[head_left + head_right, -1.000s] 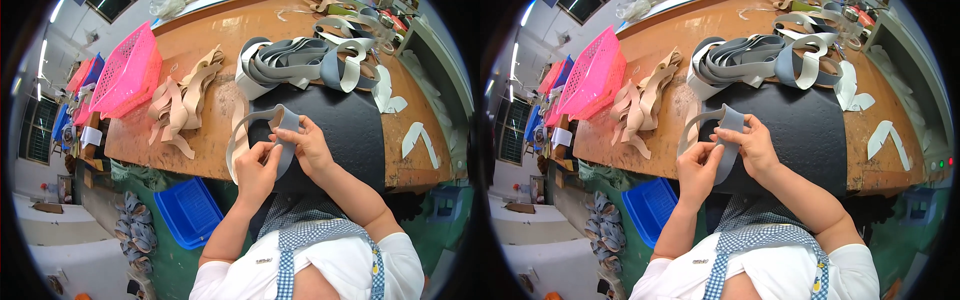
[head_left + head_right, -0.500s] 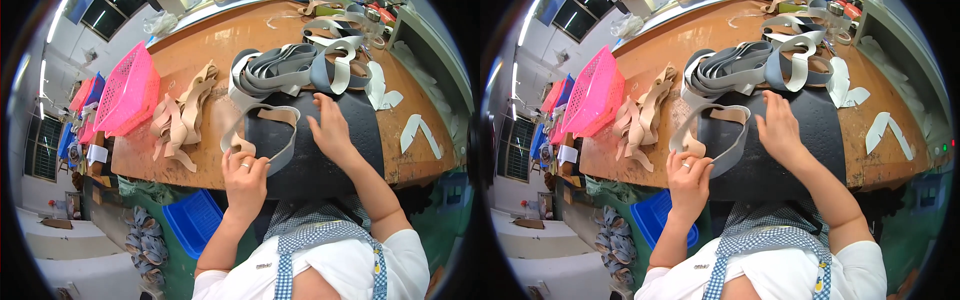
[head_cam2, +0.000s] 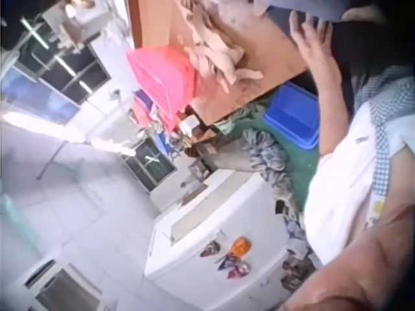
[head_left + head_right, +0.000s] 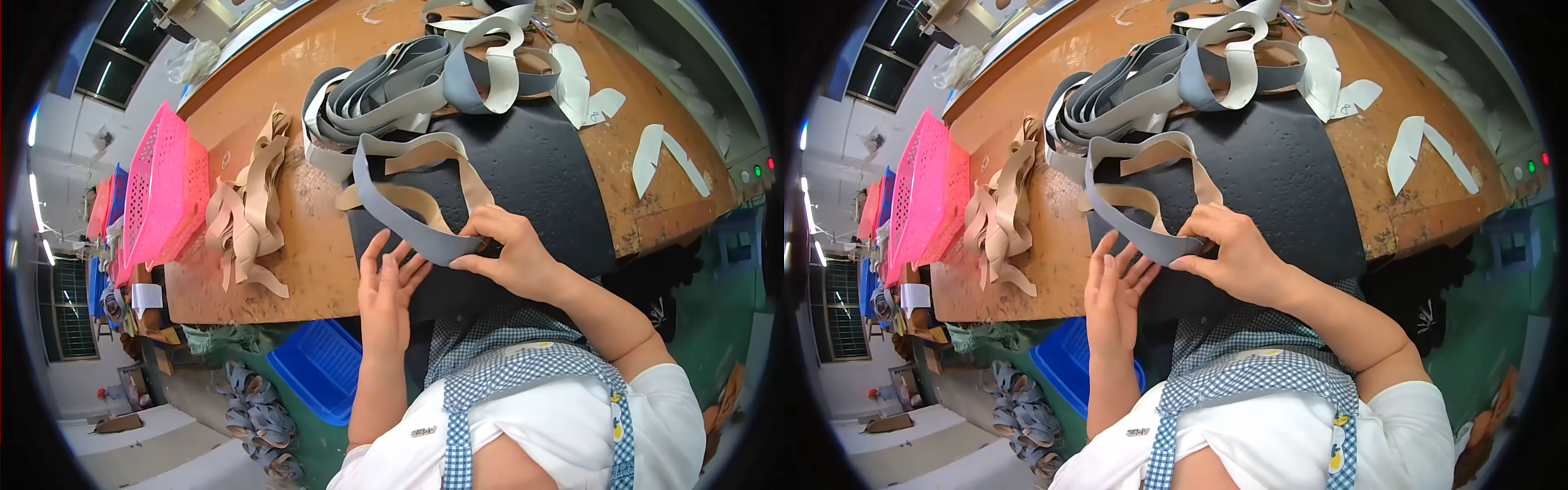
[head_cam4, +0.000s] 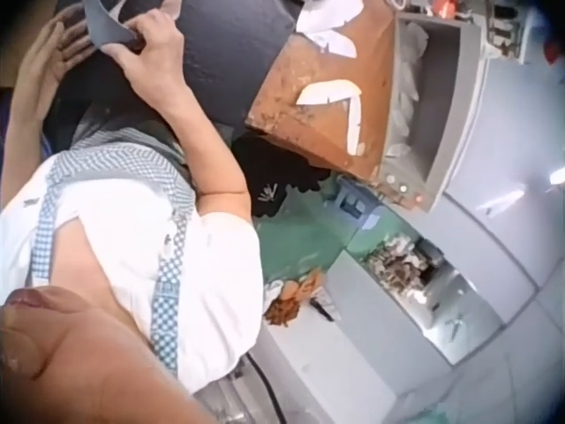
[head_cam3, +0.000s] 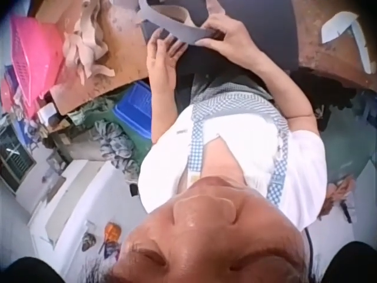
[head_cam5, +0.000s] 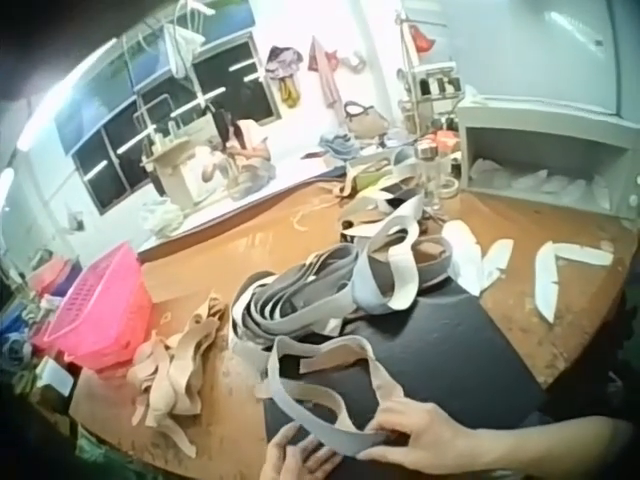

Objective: Applying lining and reinforcement strips to shoe upper components at a factory workbench.

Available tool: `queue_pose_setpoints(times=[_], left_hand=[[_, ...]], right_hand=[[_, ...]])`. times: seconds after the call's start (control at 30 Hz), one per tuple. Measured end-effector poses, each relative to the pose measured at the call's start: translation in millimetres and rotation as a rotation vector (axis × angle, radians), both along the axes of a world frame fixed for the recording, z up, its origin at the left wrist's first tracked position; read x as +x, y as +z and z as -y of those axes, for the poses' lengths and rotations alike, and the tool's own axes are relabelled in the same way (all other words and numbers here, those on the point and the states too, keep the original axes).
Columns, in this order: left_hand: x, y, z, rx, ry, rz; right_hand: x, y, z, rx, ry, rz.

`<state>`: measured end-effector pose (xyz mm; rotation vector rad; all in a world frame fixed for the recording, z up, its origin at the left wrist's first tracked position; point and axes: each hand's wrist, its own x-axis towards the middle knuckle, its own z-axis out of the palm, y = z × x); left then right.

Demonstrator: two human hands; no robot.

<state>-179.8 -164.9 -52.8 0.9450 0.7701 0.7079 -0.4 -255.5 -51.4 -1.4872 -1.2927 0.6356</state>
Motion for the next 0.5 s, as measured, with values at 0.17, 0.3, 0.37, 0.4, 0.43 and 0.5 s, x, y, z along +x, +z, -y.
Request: queue_pose_setpoints(times=[0.17,0.3,0.37,0.4,0.43,0.5], left_hand=[[2.2,-10.8,-16.2,-0.417,-0.244,0.463],[-2.6,-34.3,-22.5,-0.427,-0.344,0.369],[1.0,-22.3,-20.8,-0.323,-0.341,0.206],[1.7,-19.7,-20.9,-0.211,-0.287,0.025],[1.9,-15.9,-21.9,-0.094,-0.230,-0.155],[-0.6,-7.7,-23.7,-0.105,-0.210,-0.195]], right_hand=[[4.7,3.1,3.7,0.002,0.068,-0.205],[6.3,4.0,5.2,0.008,0.128,-0.222],[7.1,3.8,6.7,-0.014,0.080,-0.184],[7.3,4.1,7.9,-0.018,0.078,-0.187],[7.9,5.3,8.1,-0.021,0.068,-0.163],[8.3,8.9,7.3,-0.024,0.060,-0.142]])
